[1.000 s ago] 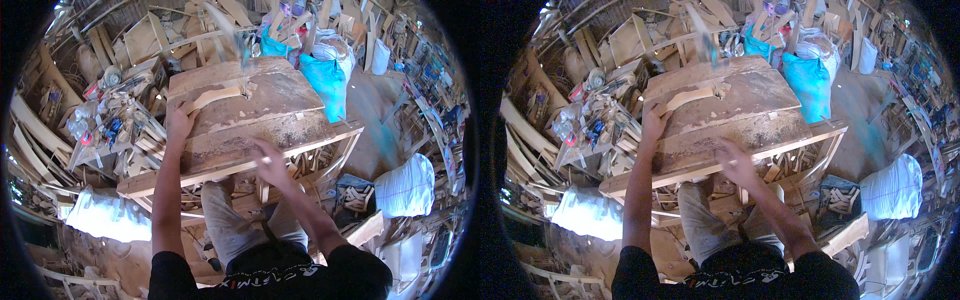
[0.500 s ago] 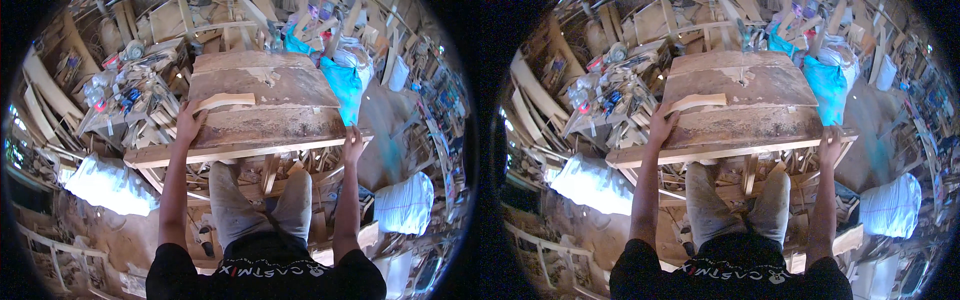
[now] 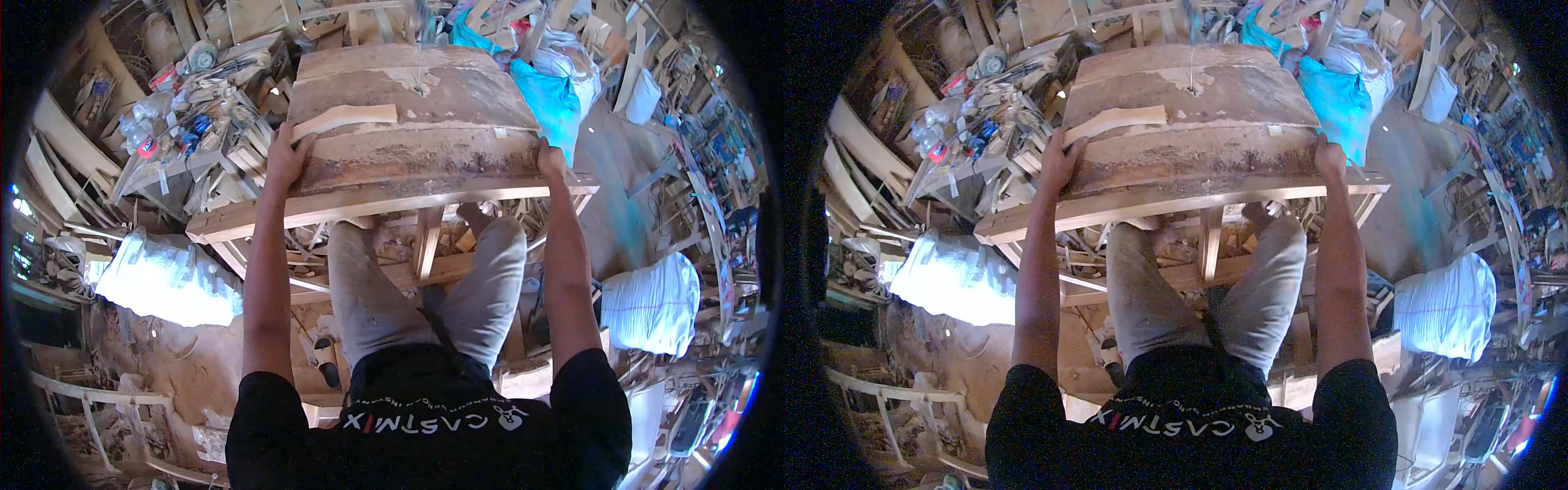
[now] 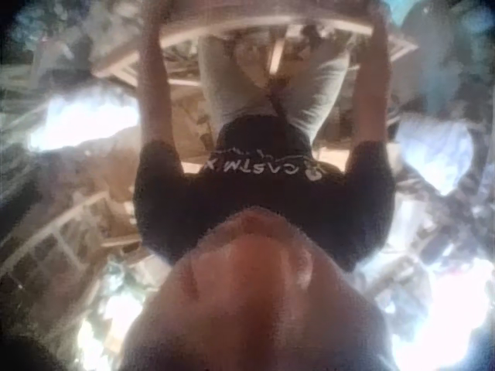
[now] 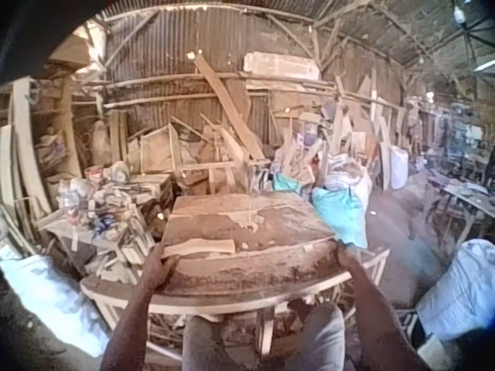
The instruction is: The person uses a vertical band saw to cut curved shapes into small wooden boards, holding the boards with their hands and feeding them through the blade.
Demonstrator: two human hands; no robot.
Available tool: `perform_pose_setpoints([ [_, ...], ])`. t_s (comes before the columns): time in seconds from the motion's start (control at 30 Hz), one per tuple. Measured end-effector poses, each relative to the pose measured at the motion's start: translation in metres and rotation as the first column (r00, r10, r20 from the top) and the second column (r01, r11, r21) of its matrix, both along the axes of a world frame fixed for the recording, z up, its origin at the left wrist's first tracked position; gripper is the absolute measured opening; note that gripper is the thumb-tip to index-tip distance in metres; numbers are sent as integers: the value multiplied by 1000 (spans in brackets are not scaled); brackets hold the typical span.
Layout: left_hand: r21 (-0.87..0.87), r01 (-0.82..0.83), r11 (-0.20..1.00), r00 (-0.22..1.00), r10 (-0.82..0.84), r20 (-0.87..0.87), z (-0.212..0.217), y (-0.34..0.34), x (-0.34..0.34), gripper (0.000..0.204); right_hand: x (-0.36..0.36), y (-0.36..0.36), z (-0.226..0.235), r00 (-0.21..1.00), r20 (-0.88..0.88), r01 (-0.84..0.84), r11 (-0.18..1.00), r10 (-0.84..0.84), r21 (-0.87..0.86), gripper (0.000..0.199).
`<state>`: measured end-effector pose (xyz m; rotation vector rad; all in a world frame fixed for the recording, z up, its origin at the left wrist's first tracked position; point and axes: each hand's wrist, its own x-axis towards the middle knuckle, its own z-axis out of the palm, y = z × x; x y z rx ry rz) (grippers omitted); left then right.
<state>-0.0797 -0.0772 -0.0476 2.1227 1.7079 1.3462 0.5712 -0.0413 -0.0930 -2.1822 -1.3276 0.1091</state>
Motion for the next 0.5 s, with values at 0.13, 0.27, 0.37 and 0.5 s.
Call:
perform_pose_setpoints([
  [0.13,-17,-33,999,999,33,-27,-1,1,5,53,4,-6,-1,1000,-25,-1,1000,0,-16,79],
  [0.27,-3,-40,999,999,40,-15,-2,9,6,57,13,-4,3,998,36,-43,999,42,30,79],
  [0.37,-52,-60,997,998,59,-19,-6,6,-4,60,-1,-3,1,997,-17,-69,998,69,12,78],
  [0.5,-32,-41,999,998,39,-56,-1,6,13,64,28,-1,-5,995,12,-100,995,100,-11,78],
])
